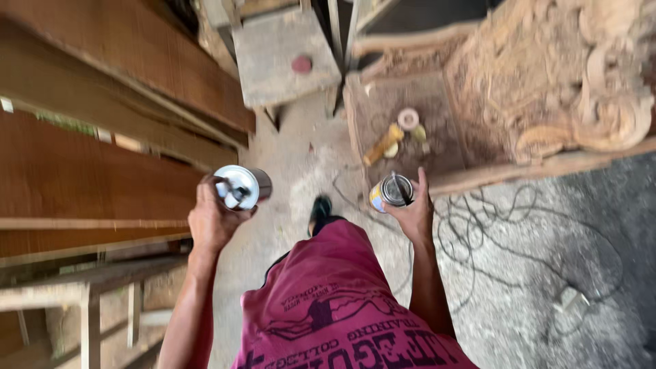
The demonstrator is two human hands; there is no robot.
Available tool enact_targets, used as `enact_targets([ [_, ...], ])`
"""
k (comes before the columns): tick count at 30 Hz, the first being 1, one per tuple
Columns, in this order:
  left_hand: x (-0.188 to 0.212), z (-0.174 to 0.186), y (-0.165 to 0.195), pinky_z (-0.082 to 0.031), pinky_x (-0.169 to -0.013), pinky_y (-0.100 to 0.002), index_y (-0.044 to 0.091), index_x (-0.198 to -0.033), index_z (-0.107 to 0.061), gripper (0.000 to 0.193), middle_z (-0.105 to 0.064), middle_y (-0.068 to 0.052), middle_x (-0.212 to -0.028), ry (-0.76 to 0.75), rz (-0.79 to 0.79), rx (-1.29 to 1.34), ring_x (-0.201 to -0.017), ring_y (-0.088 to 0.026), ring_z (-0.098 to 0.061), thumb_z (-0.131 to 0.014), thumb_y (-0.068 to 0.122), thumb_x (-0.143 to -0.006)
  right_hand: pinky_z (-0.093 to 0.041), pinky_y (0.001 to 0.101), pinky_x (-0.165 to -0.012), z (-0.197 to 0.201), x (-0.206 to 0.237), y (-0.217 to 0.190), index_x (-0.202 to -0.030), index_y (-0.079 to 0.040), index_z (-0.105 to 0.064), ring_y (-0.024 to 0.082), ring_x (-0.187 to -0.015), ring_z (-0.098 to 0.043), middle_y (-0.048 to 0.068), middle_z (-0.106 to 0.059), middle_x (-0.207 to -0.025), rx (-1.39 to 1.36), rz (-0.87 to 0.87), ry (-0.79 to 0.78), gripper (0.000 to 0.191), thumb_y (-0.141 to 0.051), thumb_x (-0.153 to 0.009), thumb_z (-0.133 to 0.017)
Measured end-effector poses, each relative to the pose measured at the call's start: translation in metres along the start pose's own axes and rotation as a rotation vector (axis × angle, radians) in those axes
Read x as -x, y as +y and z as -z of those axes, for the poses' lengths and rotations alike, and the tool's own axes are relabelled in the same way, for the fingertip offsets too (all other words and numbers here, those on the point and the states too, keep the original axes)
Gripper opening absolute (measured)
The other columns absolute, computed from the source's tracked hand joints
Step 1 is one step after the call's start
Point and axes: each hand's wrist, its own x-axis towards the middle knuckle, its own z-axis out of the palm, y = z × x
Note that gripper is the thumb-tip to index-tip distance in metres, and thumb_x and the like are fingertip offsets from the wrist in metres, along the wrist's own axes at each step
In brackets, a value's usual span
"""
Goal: The person applies white wood filler from a tube onto holes and seams of wooden furniture panels, spreading and smoothing it with a small putty knife. They work across several panels on a workbench, then carry the filler tube and a can of filler across the workshop and set them on a stool.
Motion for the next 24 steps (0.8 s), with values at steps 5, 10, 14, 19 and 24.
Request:
enact_targets([
  [5, -0.133, -0.007, 0.063, -0.056, -0.077, -0.049, 0.006, -0.136, -0.046, 0.1, -0.064, -0.02, -0.13, -0.088, -0.089, 0.066, -0.103, -0.041, -0.069, -0.097, 0.042, -0.057, -0.05, 0.044, -0.105, 0.002, -0.1, -0.048, -0.163, -0.008, -0.018, 0.031, -0.127, -0.061, 0.02, -0.058, -0.143, -0.046, 0.036, -0.019, 0.125, -0.011, -0.064, -0.095],
  [10, -0.312, -0.042, 0.104, -0.054, -0.079, -0.05, 0.005, -0.132, -0.045, 0.095, -0.07, -0.022, -0.115, -0.165, -0.246, 0.11, -0.099, -0.044, -0.068, -0.096, 0.048, -0.065, -0.047, 0.0467, -0.108, -0.007, -0.172, -0.075, -0.165, -0.008, -0.014, 0.032, -0.132, -0.056, 0.021, -0.056, -0.146, -0.059, 0.004, 0.121, 0.131, -0.008, -0.063, -0.095],
  [14, -0.463, -0.087, 0.14, -0.053, -0.077, -0.051, 0.007, -0.125, -0.047, 0.086, -0.071, -0.021, -0.117, -0.223, -0.402, 0.123, -0.102, -0.044, -0.068, -0.095, 0.05, -0.067, -0.046, 0.0479, -0.111, -0.016, -0.228, -0.085, -0.165, -0.009, -0.017, 0.034, -0.129, -0.059, 0.019, -0.06, -0.142, -0.024, -0.073, 0.196, 0.132, -0.01, -0.059, -0.097],
  [19, -0.64, -0.136, 0.19, -0.053, -0.077, -0.051, 0.008, -0.127, -0.048, 0.085, -0.071, -0.02, -0.114, -0.19, -0.538, 0.175, -0.099, -0.044, -0.068, -0.096, 0.045, -0.066, -0.049, 0.0463, -0.11, -0.03, -0.326, -0.116, -0.164, -0.012, -0.019, 0.034, -0.128, -0.064, 0.014, -0.063, -0.14, 0.019, -0.238, 0.279, 0.133, -0.014, -0.055, -0.095],
  [24, -0.793, -0.183, 0.248, -0.054, -0.077, -0.05, 0.009, -0.126, -0.049, 0.083, -0.073, -0.017, -0.115, -0.184, -0.646, 0.273, -0.097, -0.042, -0.069, -0.096, 0.042, -0.066, -0.04, 0.0576, -0.115, -0.046, -0.48, -0.15, -0.164, -0.017, -0.013, 0.034, -0.137, -0.054, 0.014, -0.054, -0.15, 0.027, -0.273, 0.276, 0.135, -0.021, -0.059, -0.097],
])
